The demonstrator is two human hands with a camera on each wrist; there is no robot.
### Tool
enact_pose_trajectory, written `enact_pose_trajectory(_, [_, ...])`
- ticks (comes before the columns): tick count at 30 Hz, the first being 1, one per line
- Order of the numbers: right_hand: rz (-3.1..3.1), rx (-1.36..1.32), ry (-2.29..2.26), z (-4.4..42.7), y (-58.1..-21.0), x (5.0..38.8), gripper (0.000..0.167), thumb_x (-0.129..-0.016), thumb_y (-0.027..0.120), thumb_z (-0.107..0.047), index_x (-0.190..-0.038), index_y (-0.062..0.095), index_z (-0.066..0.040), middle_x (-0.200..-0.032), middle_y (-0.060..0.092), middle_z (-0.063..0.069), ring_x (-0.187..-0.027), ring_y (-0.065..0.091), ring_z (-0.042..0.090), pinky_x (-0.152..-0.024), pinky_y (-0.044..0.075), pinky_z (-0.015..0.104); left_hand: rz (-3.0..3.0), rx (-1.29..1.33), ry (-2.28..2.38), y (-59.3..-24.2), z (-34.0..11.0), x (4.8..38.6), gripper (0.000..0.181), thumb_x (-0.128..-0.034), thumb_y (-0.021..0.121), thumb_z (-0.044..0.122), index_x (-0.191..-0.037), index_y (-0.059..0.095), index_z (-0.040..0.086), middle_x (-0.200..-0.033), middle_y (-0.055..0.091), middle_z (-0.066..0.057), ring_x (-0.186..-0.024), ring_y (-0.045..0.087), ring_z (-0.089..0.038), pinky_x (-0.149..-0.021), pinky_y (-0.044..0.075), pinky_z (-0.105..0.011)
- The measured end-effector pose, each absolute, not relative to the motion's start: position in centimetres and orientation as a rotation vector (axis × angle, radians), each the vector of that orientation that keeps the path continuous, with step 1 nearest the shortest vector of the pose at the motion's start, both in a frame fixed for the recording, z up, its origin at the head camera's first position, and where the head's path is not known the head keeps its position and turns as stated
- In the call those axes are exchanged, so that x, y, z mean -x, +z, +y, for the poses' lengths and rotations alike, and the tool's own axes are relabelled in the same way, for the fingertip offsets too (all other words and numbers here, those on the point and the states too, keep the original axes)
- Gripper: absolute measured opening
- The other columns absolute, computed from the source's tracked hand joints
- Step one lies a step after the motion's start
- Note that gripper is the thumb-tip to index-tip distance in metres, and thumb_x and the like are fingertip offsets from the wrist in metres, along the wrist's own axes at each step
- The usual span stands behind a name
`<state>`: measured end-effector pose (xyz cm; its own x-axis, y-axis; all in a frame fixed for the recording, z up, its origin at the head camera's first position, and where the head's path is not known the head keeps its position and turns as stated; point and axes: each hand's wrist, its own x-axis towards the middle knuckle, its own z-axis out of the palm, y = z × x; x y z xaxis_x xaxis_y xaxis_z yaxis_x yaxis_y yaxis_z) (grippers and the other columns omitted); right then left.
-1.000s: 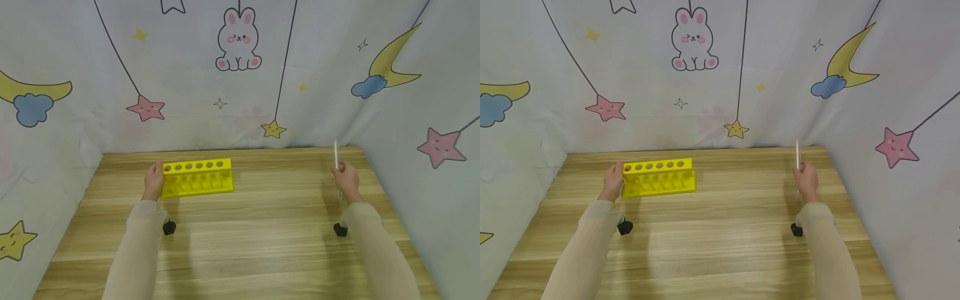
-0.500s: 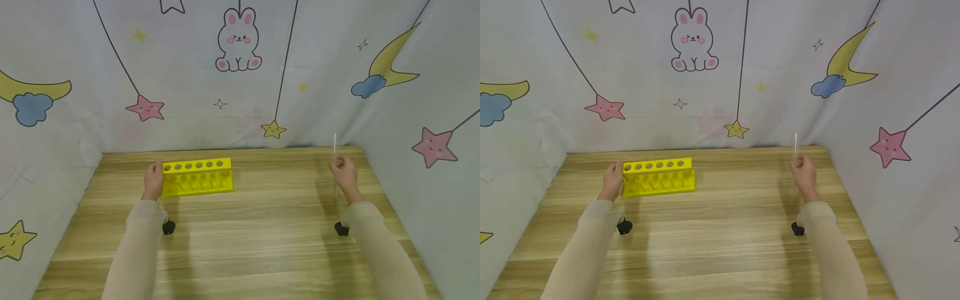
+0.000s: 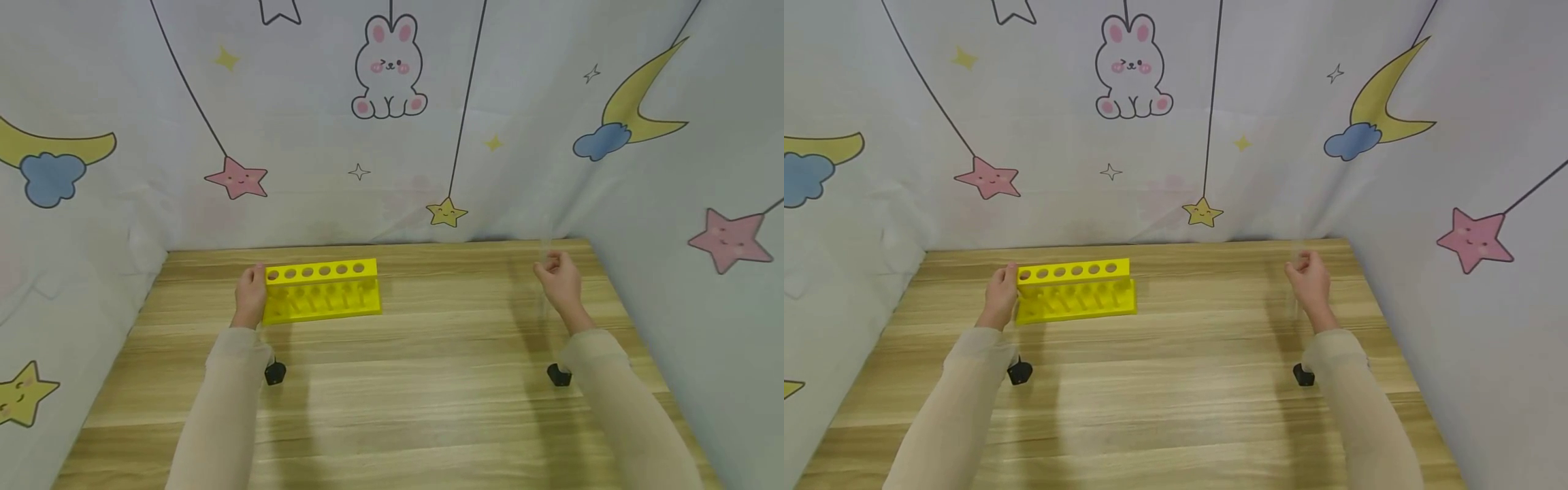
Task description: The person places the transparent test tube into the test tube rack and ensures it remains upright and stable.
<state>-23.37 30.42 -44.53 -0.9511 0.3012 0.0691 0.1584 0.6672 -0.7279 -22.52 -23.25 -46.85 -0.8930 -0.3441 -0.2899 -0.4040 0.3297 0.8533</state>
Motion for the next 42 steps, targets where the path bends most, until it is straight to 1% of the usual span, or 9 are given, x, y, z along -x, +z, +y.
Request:
enact_pose_trajectory(6, [-2.701,0.335,1.199,29.9,-44.2,22.9,0.04,-0.085,0.05,-0.019,-0.118,0.042,0.002,-0.087,0.046,0.006,-0.083,0.047,0.019,-0.066,0.037,0.025,2.515,0.706,1.641,-47.1,-23.4,22.4,0.063,-0.0922,0.016,0.051,-0.122,0.039,0.002,-0.123,0.045,-0.015,-0.091,0.038,-0.02,-0.073,0.032,-0.026])
enact_pose_trajectory(11, [-2.69,0.325,1.203,29.6,-44.1,22.6,0.039,-0.085,0.051,-0.019,-0.116,0.042,0.003,-0.085,0.046,0.004,-0.077,0.045,0.014,-0.064,0.037,0.021,2.508,0.717,1.64,-47.0,-23.5,22.4,0.062,-0.0922,0.016,0.051,-0.123,0.039,0.002,-0.123,0.046,-0.014,-0.091,0.039,-0.02,-0.073,0.033,-0.025])
enact_pose_trajectory(14, [-2.679,0.314,1.195,29.4,-44.0,22.6,0.039,-0.085,0.051,-0.019,-0.116,0.042,0.003,-0.085,0.047,0.004,-0.075,0.044,0.011,-0.064,0.037,0.02,2.503,0.716,1.646,-46.9,-23.5,22.4,0.06,-0.0933,0.016,0.049,-0.124,0.038,0.002,-0.124,0.045,-0.014,-0.093,0.039,-0.02,-0.073,0.032,-0.026])
enact_pose_trajectory(19, [-2.665,0.315,1.197,29.3,-43.9,22.6,0.039,-0.085,0.051,-0.019,-0.115,0.042,0.004,-0.086,0.047,0.005,-0.077,0.044,0.012,-0.066,0.036,0.021,2.497,0.709,1.657,-46.8,-23.4,22.3,0.057,-0.0947,0.017,0.045,-0.124,0.038,0.001,-0.125,0.045,-0.015,-0.1,0.037,-0.023,-0.078,0.031,-0.027])
enact_pose_trajectory(26, [-2.628,0.298,1.211,29.1,-43.4,22.4,0.036,-0.084,0.051,-0.018,-0.112,0.042,0.001,-0.086,0.046,0.003,-0.073,0.042,0.008,-0.06,0.036,0.014,2.507,0.725,1.643,-47.1,-23.4,22.4,0.06,-0.0938,0.017,0.048,-0.126,0.036,0.001,-0.126,0.044,-0.016,-0.104,0.037,-0.024,-0.082,0.031,-0.029])
enact_pose_trajectory(33, [-2.624,0.244,1.207,28.9,-43.0,22.2,0.031,-0.084,0.051,-0.017,-0.109,0.04,-0.001,-0.085,0.045,0.003,-0.071,0.042,0.007,-0.059,0.035,0.016,2.498,0.724,1.643,-47.1,-23.6,22.4,0.058,-0.0944,0.017,0.046,-0.127,0.035,0.001,-0.127,0.043,-0.016,-0.104,0.037,-0.025,-0.082,0.031,-0.029])
enact_pose_trajectory(36, [-2.625,0.227,1.199,28.8,-42.9,22.1,0.03,-0.084,0.051,-0.016,-0.108,0.04,-0.002,-0.083,0.046,0.002,-0.07,0.042,0.006,-0.059,0.035,0.016,2.494,0.724,1.646,-47.0,-23.6,22.4,0.058,-0.0945,0.017,0.046,-0.128,0.035,0.001,-0.127,0.043,-0.016,-0.105,0.037,-0.026,-0.084,0.031,-0.031])
enact_pose_trajectory(42, [-2.607,0.188,1.189,28.7,-42.8,22.1,0.026,-0.083,0.052,-0.014,-0.104,0.042,-0.002,-0.079,0.047,0.001,-0.067,0.043,0.003,-0.057,0.036,0.015,2.494,0.718,1.64,-46.8,-23.6,22.3,0.06,-0.0942,0.017,0.047,-0.129,0.033,0.001,-0.13,0.04,-0.017,-0.11,0.035,-0.027,-0.093,0.03,-0.038])
